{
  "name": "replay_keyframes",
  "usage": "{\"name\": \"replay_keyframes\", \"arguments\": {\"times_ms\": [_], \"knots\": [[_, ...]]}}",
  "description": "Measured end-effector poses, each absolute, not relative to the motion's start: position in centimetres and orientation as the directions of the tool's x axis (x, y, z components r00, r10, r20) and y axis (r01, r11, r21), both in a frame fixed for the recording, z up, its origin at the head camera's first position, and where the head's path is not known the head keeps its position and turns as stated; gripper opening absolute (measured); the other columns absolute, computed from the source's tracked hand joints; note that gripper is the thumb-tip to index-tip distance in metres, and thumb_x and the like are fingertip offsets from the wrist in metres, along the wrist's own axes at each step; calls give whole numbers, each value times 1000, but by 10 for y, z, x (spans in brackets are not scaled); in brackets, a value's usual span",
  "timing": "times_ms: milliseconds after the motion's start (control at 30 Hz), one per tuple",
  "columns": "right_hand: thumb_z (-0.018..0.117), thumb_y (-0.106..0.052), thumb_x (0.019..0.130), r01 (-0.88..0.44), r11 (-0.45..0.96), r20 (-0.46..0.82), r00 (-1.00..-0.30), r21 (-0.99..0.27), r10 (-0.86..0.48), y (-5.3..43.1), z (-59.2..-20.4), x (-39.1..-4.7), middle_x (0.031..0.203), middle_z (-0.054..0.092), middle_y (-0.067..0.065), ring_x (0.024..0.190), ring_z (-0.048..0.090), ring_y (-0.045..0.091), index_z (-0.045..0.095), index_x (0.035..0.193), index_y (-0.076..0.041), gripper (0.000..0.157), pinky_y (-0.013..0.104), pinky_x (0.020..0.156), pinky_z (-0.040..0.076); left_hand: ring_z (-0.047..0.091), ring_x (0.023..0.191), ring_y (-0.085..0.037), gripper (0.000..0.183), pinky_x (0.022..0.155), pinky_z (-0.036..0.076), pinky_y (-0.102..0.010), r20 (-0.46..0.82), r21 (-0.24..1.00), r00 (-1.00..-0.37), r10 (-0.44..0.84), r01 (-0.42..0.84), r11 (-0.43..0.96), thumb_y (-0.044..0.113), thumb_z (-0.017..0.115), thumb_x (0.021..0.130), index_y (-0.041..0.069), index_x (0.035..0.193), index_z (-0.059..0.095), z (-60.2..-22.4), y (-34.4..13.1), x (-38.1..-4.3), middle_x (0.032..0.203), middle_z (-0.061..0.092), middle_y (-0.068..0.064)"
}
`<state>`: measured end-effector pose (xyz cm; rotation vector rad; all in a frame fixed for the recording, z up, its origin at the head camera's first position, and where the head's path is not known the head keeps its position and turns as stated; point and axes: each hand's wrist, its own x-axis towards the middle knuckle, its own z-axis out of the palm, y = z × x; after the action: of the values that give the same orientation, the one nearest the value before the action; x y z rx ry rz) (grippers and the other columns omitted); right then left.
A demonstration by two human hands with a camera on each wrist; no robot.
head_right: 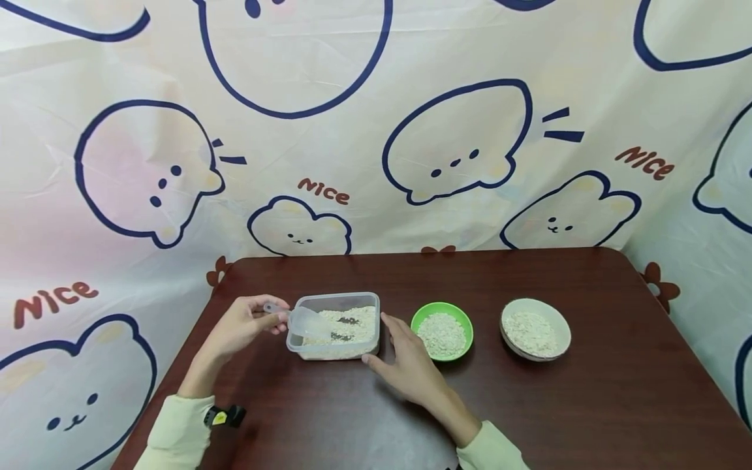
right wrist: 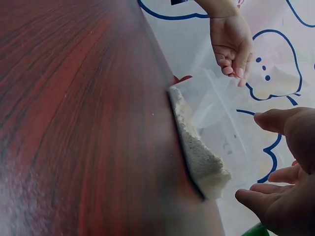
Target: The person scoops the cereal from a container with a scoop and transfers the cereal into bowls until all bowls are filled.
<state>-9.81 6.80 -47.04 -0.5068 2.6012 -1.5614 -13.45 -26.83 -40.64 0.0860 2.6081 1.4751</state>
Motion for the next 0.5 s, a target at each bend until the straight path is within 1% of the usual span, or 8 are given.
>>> {"name": "replay_keyframes", "arguments": {"times_ms": [100,167,333,433,500], "knots": [[86,-22,93,-235,430,104,-947,-872,-305,65,-473,-99,161,51,17,147,55,32,43,161,0,84,38,115,53,73,77,-23,22,74,67,-34,-100,856,-982,158,-4,517,4,73,99,-8,117,72,-409,-265,-136,92,77,-19],[86,-21,93,-231,425,103,-948,-875,-301,64,-475,-100,161,52,17,147,55,31,42,161,0,84,38,114,53,73,77,-23,22,74,67,-35,-102,860,-978,180,5,511,3,73,99,-9,117,72,-411,-263,-136,89,76,-19],[85,-17,94,-226,379,112,-947,-897,-301,59,-481,-102,160,51,19,149,54,32,38,163,1,85,37,114,53,73,75,-21,23,73,66,-30,-107,886,-969,222,9,464,2,72,99,-13,117,70,-420,-256,-134,88,76,-21],[83,-15,95,-229,337,125,-944,-913,-305,55,-485,-103,160,50,22,149,53,37,36,164,2,85,39,112,54,73,73,-18,24,71,64,-26,-104,899,-964,243,13,438,2,72,100,-15,117,70,-425,-250,-133,86,76,-23],[82,-15,96,-231,320,130,-943,-919,-306,53,-488,-102,160,49,25,148,53,40,36,164,2,84,39,110,55,71,72,-15,25,70,63,-25,-104,905,-964,247,11,425,2,72,100,-15,118,70,-428,-245,-132,85,77,-21]]}}
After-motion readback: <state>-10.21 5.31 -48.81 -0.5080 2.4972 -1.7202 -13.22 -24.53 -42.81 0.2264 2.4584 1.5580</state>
